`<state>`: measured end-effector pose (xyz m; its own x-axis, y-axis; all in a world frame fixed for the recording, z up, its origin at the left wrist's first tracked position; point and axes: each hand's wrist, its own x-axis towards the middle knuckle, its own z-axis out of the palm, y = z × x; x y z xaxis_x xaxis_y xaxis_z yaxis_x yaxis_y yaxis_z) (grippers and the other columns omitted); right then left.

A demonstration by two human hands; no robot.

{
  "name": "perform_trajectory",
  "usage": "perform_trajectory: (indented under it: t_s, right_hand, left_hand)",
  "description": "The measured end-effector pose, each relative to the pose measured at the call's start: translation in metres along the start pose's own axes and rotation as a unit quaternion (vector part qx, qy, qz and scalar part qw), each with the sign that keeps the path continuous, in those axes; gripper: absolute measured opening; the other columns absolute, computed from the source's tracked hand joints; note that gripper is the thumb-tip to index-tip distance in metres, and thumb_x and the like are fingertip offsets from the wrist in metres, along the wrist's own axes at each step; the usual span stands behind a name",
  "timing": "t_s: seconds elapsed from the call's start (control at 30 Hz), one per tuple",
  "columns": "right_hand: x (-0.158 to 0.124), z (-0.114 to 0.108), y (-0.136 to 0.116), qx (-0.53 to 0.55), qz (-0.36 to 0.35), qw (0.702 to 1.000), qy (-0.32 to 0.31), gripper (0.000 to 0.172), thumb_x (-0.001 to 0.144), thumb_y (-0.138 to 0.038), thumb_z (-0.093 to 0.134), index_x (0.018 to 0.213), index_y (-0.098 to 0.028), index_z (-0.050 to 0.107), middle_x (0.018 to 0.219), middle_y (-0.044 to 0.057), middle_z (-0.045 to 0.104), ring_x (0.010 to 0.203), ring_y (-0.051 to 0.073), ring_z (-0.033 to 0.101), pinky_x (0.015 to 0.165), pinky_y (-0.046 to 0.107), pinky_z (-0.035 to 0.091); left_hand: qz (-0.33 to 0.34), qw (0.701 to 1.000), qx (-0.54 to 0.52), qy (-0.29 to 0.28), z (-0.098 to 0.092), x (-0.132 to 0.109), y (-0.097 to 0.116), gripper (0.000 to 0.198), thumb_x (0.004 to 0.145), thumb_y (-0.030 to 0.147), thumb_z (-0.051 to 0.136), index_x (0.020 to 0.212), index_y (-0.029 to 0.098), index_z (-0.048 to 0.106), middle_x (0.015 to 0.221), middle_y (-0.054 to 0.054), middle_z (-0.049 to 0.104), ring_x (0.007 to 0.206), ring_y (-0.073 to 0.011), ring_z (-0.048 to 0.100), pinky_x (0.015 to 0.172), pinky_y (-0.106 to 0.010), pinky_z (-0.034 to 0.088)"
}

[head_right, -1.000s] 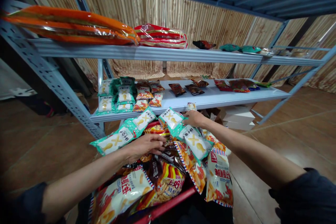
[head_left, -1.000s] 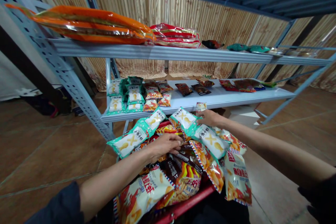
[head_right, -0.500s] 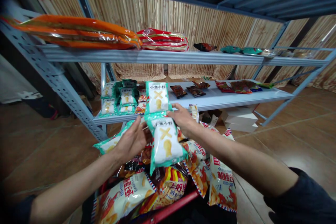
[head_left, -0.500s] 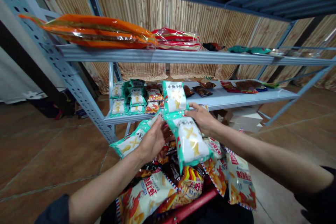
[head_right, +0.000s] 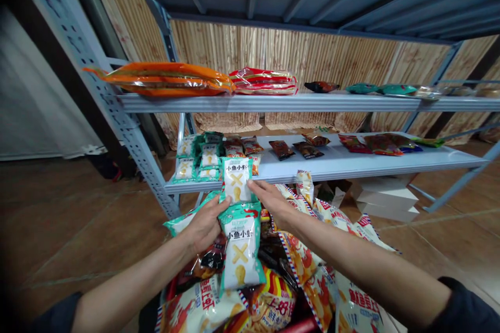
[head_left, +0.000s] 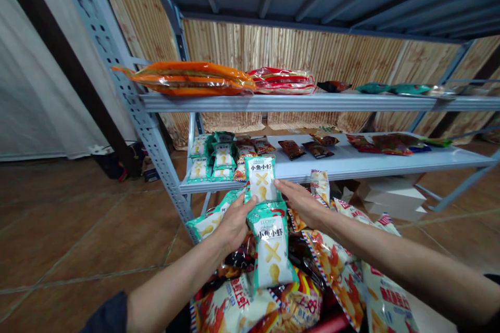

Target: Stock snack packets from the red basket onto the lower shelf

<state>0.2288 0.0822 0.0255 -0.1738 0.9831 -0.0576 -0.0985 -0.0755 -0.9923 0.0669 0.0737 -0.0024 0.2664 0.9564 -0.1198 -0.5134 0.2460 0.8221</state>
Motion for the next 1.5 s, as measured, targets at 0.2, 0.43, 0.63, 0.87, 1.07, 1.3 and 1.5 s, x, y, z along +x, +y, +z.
perform_trajectory:
  t_s: [0.2,0.43,0.63,0.87,1.07,1.3,1.5]
  right_hand:
    - [0.031,-0.008,-0.016,0.018,-0.007,0.999,0.026,0.032,0.071,-0.049,0.062,0.087,-0.022,0.064,0.086,0.001,0.066,0.068,0.012,0.054,0.063,0.025,0.04]
    - [0.045,-0.007,-0.01,0.044,-0.016,0.998,0.036,0.032,0.065,-0.048,0.067,0.08,-0.02,0.063,0.065,-0.002,0.062,0.053,0.01,0.046,0.054,0.023,0.036]
    - [0.051,-0.004,-0.018,0.075,-0.032,0.996,0.02,0.029,0.063,-0.045,0.069,0.08,-0.022,0.063,0.076,-0.001,0.066,0.064,0.013,0.054,0.059,0.025,0.04]
    - [0.054,0.001,-0.019,0.091,-0.035,0.994,0.052,0.028,0.059,-0.04,0.073,0.077,-0.021,0.062,0.074,-0.002,0.066,0.067,0.014,0.055,0.06,0.026,0.04]
    - [0.047,0.01,-0.023,0.097,-0.038,0.994,0.014,0.033,0.057,-0.036,0.074,0.084,-0.022,0.063,0.074,-0.002,0.066,0.065,0.014,0.055,0.059,0.026,0.039]
    - [0.045,0.016,-0.027,0.087,-0.043,0.994,0.048,0.028,0.062,-0.042,0.069,0.08,-0.022,0.062,0.074,-0.003,0.065,0.067,0.013,0.054,0.058,0.024,0.037]
    - [0.047,0.016,-0.025,0.073,-0.035,0.995,0.057,0.029,0.065,-0.045,0.065,0.084,-0.024,0.061,0.086,-0.001,0.067,0.074,0.015,0.055,0.057,0.023,0.039]
  left_hand:
    - [0.021,1.0,0.02,-0.012,0.007,0.006,-0.005,0.044,0.074,0.028,0.065,0.116,0.018,0.054,0.112,-0.009,0.064,0.096,-0.0218,0.063,0.088,-0.037,0.047]
    - [0.029,0.999,0.034,-0.015,0.007,0.012,-0.007,0.048,0.073,0.028,0.066,0.118,0.018,0.052,0.112,-0.01,0.064,0.096,-0.0231,0.063,0.087,-0.038,0.047]
    - [0.03,0.999,0.044,0.002,0.006,0.009,-0.011,0.047,0.071,0.028,0.067,0.115,0.019,0.053,0.113,-0.01,0.063,0.097,-0.0241,0.062,0.087,-0.04,0.047]
    - [0.084,0.993,0.078,0.0,0.008,0.013,0.006,0.046,0.069,0.028,0.068,0.114,0.024,0.056,0.117,-0.006,0.061,0.107,-0.0217,0.056,0.093,-0.035,0.041]
    - [0.165,0.981,0.088,0.052,0.017,0.032,0.037,0.03,0.066,0.038,0.07,0.087,0.018,0.061,0.087,-0.002,0.067,0.081,-0.0152,0.06,0.078,-0.028,0.045]
    - [0.207,0.973,0.074,0.073,0.023,0.039,0.037,0.028,0.065,0.038,0.069,0.082,0.018,0.058,0.07,0.003,0.063,0.062,-0.0104,0.055,0.06,-0.021,0.042]
    - [0.231,0.967,0.075,0.08,0.023,0.047,0.036,0.027,0.065,0.037,0.068,0.08,0.018,0.056,0.073,0.003,0.063,0.067,-0.012,0.058,0.065,-0.023,0.045]
